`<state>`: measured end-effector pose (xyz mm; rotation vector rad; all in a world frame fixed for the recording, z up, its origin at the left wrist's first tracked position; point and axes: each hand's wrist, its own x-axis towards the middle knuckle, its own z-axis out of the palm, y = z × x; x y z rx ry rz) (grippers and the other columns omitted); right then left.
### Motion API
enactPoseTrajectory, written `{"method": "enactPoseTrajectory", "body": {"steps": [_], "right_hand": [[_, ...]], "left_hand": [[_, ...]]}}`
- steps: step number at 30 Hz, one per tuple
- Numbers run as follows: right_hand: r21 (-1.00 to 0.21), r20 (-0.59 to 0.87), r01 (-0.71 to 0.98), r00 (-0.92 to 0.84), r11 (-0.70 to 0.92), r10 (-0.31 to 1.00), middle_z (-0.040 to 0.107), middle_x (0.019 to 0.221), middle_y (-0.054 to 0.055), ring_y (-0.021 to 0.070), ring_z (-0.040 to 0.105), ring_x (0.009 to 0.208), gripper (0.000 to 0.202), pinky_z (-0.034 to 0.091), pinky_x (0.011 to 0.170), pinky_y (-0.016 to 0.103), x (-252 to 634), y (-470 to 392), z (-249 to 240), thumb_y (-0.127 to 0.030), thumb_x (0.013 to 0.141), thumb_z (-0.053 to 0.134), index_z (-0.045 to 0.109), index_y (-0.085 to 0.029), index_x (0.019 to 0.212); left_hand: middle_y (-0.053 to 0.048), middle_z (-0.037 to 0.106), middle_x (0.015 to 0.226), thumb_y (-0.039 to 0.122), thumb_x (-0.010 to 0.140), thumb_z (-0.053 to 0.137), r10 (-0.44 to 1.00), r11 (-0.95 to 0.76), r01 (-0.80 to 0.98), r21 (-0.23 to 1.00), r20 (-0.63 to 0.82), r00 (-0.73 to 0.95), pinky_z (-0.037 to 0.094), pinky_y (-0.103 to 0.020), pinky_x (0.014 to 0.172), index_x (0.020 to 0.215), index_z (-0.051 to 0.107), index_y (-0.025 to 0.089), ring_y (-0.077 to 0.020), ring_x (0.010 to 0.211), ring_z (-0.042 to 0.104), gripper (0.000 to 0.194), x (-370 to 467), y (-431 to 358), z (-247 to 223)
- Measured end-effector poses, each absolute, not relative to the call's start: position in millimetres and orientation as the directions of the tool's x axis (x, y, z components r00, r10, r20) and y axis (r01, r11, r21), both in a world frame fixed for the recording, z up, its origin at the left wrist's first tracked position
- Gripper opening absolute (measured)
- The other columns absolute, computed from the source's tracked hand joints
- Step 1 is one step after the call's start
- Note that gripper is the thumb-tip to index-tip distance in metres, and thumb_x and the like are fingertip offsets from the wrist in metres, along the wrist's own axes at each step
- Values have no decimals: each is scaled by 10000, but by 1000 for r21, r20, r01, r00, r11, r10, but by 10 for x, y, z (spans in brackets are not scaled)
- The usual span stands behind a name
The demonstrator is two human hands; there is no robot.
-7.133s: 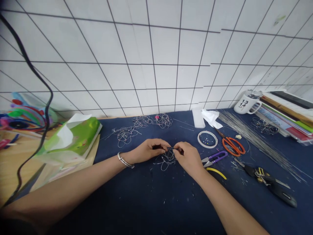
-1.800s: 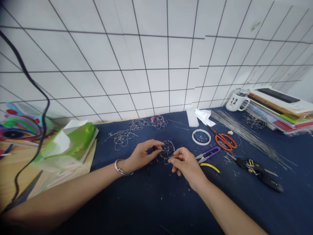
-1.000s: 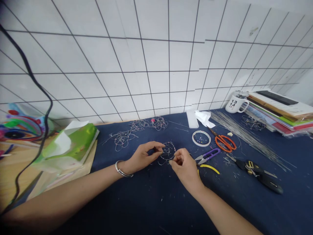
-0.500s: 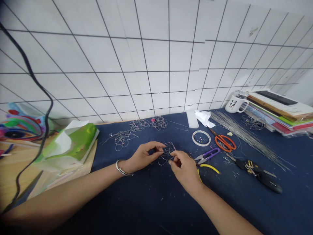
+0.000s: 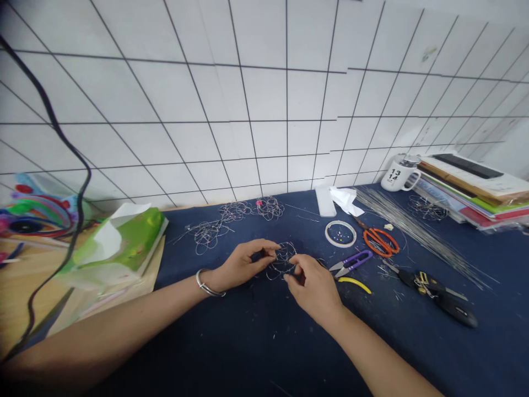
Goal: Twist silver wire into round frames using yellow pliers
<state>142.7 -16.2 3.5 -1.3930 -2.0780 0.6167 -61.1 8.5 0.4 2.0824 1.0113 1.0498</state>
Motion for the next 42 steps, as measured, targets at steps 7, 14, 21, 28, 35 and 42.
{"method": "enactPoseTrajectory", "body": {"steps": [7, 14, 21, 28, 35, 42], "right_hand": [[-680, 167, 661, -283, 318, 945, 541, 679, -21, 118, 502, 620, 113, 397, 596, 241, 1413, -152, 20, -286, 712, 580, 569, -216, 800], [-802, -14, 572, -302, 169, 953, 522, 614, -32, 103, 475, 560, 141, 371, 530, 221, 1425, -117, 63, -329, 721, 569, 600, -204, 779], [-861, -54, 492, -340, 129, 939, 535, 607, -30, 90, 457, 542, 142, 362, 525, 212, 1439, -83, 74, -302, 742, 534, 591, -184, 688], [-815, -3, 554, -296, 169, 955, 469, 575, -55, 94, 434, 523, 174, 355, 525, 221, 1455, -87, 60, -326, 722, 566, 563, -208, 850], [-839, 63, 509, -258, 191, 964, 454, 563, -57, 88, 412, 504, 135, 337, 502, 213, 1537, -57, 130, -330, 757, 532, 520, -201, 799], [-860, 142, 472, -144, 194, 979, 417, 528, -59, 82, 390, 476, 198, 322, 477, 209, 1579, -11, 124, -379, 769, 521, 527, -186, 726]], "left_hand": [[-46, 602, 851, 150, 803, 475, 808, -566, 378, 733, 401, 432, 489, -264, 741, 1091, 534, 164, -113, 797, 562, 294, -606, 84, 4], [-51, 607, 885, 165, 804, 486, 824, -516, 360, 777, 335, 458, 498, -253, 716, 1104, 521, 159, -112, 794, 575, 302, -613, 106, -21], [-58, 606, 921, 164, 801, 495, 814, -511, 339, 790, 317, 487, 497, -265, 747, 1107, 524, 160, -117, 826, 578, 307, -615, 101, -28], [-56, 597, 920, 203, 809, 503, 828, -476, 356, 804, 273, 489, 489, -255, 724, 1091, 534, 165, -112, 794, 564, 286, -619, 92, 28], [-52, 591, 924, 247, 793, 538, 837, -452, 320, 833, 272, 475, 484, -259, 711, 1053, 553, 176, -107, 767, 551, 270, -651, 125, 34], [-35, 592, 834, 307, 822, 500, 920, -356, 325, 876, 267, 288, 467, -238, 671, 966, 582, 152, -94, 703, 533, 226, -725, 204, -21]]}}
